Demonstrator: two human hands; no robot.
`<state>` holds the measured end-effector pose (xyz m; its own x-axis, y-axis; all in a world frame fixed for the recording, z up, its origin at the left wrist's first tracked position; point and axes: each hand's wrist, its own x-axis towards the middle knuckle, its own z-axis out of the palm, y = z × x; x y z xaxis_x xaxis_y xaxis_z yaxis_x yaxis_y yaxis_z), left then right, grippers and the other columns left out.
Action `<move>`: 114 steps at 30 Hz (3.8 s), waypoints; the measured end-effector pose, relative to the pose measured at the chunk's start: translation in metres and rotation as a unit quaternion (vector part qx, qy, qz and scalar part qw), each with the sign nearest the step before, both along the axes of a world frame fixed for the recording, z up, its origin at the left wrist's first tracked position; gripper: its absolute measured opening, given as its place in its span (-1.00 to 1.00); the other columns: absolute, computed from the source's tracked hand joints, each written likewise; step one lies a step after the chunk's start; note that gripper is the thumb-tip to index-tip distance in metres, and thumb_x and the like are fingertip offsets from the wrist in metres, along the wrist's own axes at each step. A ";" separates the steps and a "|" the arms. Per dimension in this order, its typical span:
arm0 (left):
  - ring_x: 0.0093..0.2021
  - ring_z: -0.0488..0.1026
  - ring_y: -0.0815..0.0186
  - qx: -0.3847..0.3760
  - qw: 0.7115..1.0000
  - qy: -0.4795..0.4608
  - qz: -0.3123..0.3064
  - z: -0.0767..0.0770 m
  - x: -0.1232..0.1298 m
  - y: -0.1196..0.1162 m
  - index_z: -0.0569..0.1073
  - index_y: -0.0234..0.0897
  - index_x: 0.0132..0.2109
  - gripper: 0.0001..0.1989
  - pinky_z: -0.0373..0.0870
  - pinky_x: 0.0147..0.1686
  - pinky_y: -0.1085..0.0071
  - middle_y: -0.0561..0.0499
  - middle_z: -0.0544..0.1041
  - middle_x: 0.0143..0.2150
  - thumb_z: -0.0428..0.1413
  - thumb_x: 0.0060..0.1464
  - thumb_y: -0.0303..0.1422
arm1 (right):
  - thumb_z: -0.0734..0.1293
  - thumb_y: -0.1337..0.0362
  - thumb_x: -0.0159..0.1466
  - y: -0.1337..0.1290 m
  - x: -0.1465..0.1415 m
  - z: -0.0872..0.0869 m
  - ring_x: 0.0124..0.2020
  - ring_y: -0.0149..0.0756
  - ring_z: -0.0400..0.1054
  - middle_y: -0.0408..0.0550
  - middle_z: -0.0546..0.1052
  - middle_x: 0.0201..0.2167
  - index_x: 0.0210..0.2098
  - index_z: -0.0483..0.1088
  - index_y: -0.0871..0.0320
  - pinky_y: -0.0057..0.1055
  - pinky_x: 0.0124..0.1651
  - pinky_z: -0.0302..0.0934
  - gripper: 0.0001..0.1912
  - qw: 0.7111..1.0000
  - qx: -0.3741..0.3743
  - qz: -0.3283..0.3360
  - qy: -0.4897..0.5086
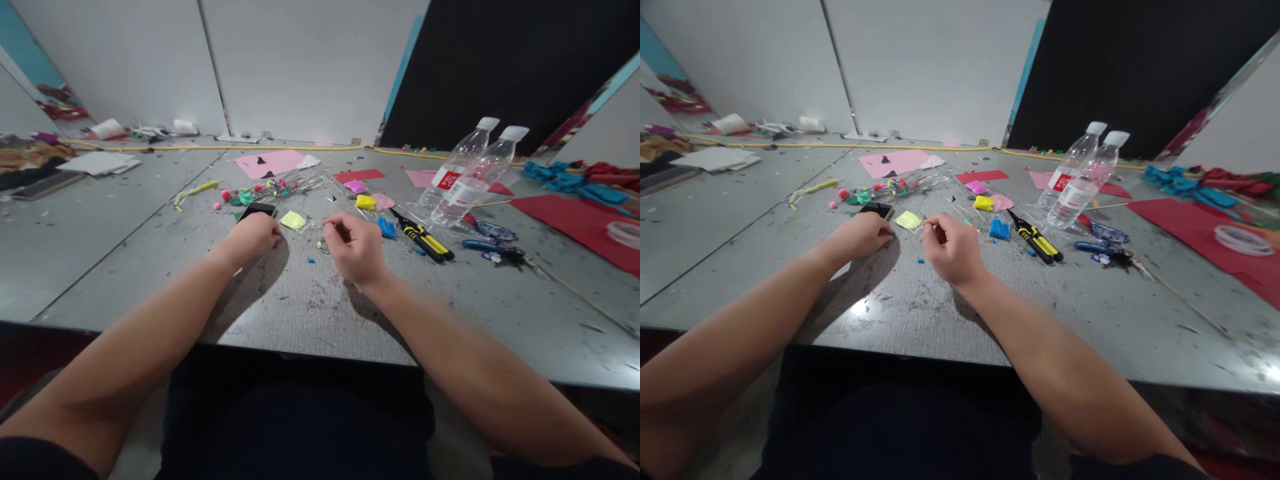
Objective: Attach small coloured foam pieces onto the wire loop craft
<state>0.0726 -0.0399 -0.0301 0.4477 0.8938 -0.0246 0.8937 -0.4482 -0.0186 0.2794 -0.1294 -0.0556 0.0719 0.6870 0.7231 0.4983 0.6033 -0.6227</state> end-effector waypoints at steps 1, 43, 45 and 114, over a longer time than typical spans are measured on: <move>-0.21 0.52 0.13 -0.002 1.000 -0.013 0.002 0.000 0.001 0.001 0.69 -0.29 -0.13 -0.73 0.30 -0.25 0.31 -0.16 0.68 -0.19 0.10 0.17 -0.37 | 0.25 0.25 0.28 0.001 0.001 -0.001 -0.59 -0.41 0.19 -0.20 0.38 -0.61 -0.40 0.43 0.12 -0.38 -0.46 0.10 -0.83 1.000 -0.005 0.002 0.000; -0.43 0.34 0.38 -0.203 0.877 -0.434 -0.036 0.001 0.018 -0.030 0.58 -0.28 -0.30 -0.74 0.26 -0.40 0.39 -0.01 0.52 -0.40 0.20 0.18 -0.16 | 0.17 0.16 0.46 0.025 0.016 -0.010 -0.55 -0.36 0.24 -0.22 0.35 -0.57 -0.33 0.25 0.06 -0.36 -0.41 0.09 -0.78 0.999 -0.048 0.012 0.006; -0.42 0.36 0.37 -0.178 0.899 -0.398 -0.042 -0.001 0.017 -0.026 0.60 -0.29 -0.27 -0.77 0.25 -0.40 0.39 0.00 0.54 -0.40 0.20 0.17 -0.20 | 0.16 0.15 0.46 0.028 0.018 -0.013 -0.56 -0.37 0.23 -0.23 0.32 -0.61 -0.38 0.23 0.05 -0.37 -0.43 0.06 -0.72 0.998 -0.063 0.006 -0.004; -0.38 0.47 0.32 -0.073 0.951 -0.242 -0.176 -0.015 0.008 -0.010 0.67 -0.29 -0.04 -0.70 0.30 -0.33 0.40 -0.05 0.63 -0.32 0.21 0.08 -0.37 | 0.39 0.31 0.32 0.016 0.011 -0.007 -0.43 -0.29 0.47 -0.11 0.58 -0.46 -0.33 0.46 0.11 -0.36 -0.31 0.26 -0.93 0.978 -0.166 0.096 -0.085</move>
<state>0.0810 -0.0499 -0.0454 0.7093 0.6890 0.1485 0.5754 -0.6877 0.4427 0.2902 -0.1139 -0.0630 -0.1834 0.8752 0.4477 0.5083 0.4742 -0.7188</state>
